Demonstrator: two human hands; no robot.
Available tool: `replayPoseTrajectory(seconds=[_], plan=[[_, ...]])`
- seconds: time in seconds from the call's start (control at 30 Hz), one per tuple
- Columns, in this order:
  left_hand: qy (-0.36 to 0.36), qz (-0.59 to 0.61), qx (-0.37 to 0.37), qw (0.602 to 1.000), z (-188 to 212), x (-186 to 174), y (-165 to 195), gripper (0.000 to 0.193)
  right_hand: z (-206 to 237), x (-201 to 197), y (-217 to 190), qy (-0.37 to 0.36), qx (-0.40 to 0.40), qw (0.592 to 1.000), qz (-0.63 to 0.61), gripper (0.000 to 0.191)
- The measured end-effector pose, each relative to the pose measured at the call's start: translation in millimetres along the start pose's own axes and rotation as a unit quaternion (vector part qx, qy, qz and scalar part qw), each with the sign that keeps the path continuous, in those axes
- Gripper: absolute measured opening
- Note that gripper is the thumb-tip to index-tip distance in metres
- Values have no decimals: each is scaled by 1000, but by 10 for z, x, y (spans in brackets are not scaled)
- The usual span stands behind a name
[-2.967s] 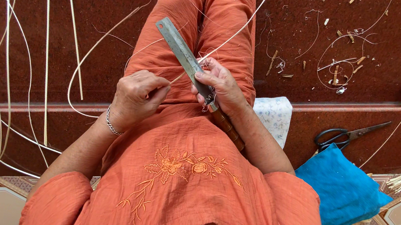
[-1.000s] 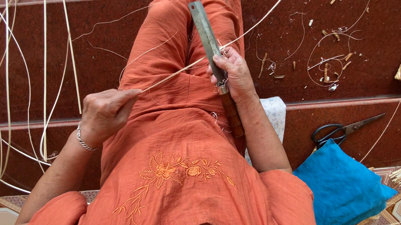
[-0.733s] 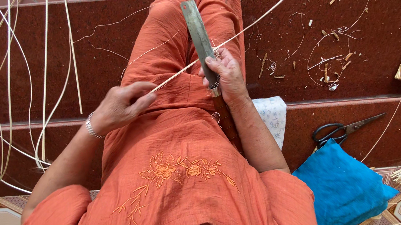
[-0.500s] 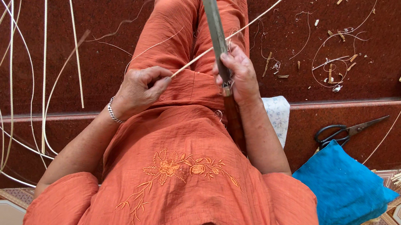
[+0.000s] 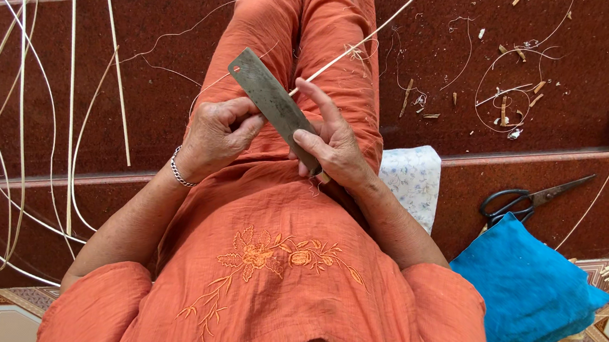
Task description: The person sits on the floor and uses a knife to shave thin strips from bamboo rods. They hold the rod with one hand and draw the knife along its length to remove thin layers, producing fine shavings that fall to the floor.
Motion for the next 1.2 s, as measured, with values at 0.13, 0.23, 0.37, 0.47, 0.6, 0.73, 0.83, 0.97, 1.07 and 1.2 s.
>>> replayPoseTrajectory(seconds=[0.13,0.23,0.37,0.47,0.6,0.73,0.83,0.97,1.07,1.2], plan=[[1,21,-2,1000,35,30,-16,12,-6,-104,79,21,-4,1000,13,62],[2,-11,23,1000,43,8,27,14,52,-306,-41,73,-71,994,45,56],[4,-47,47,998,48,-28,103,13,263,-859,-278,214,-155,960,93,53],[-7,-75,89,993,49,8,228,13,423,-1247,-359,274,-208,935,87,51],[-15,-96,117,988,70,-9,322,11,570,-1599,-366,318,-210,915,133,50],[-3,-155,133,979,117,-55,398,11,660,-1821,-421,365,-199,893,171,53],[-4,-201,126,972,152,-59,428,12,726,-1921,-521,403,-212,872,179,53],[-26,-248,101,963,228,-127,390,8,871,-2053,-700,453,-189,837,241,52],[-4,-245,127,961,385,-276,399,12,1110,-2245,-818,502,-192,805,252,54],[-5,-291,41,956,465,-500,193,4,1549,-2558,-941,586,-213,750,220,62]])
Point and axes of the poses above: each hand's wrist, its own z-axis away from the middle knuckle, its own x-axis out of the palm, y = z × x, the point moved 8 cm from there along -z, towards the middle knuckle, and after that the axes turned 14 degrees about -y, right-handed, at the moved point
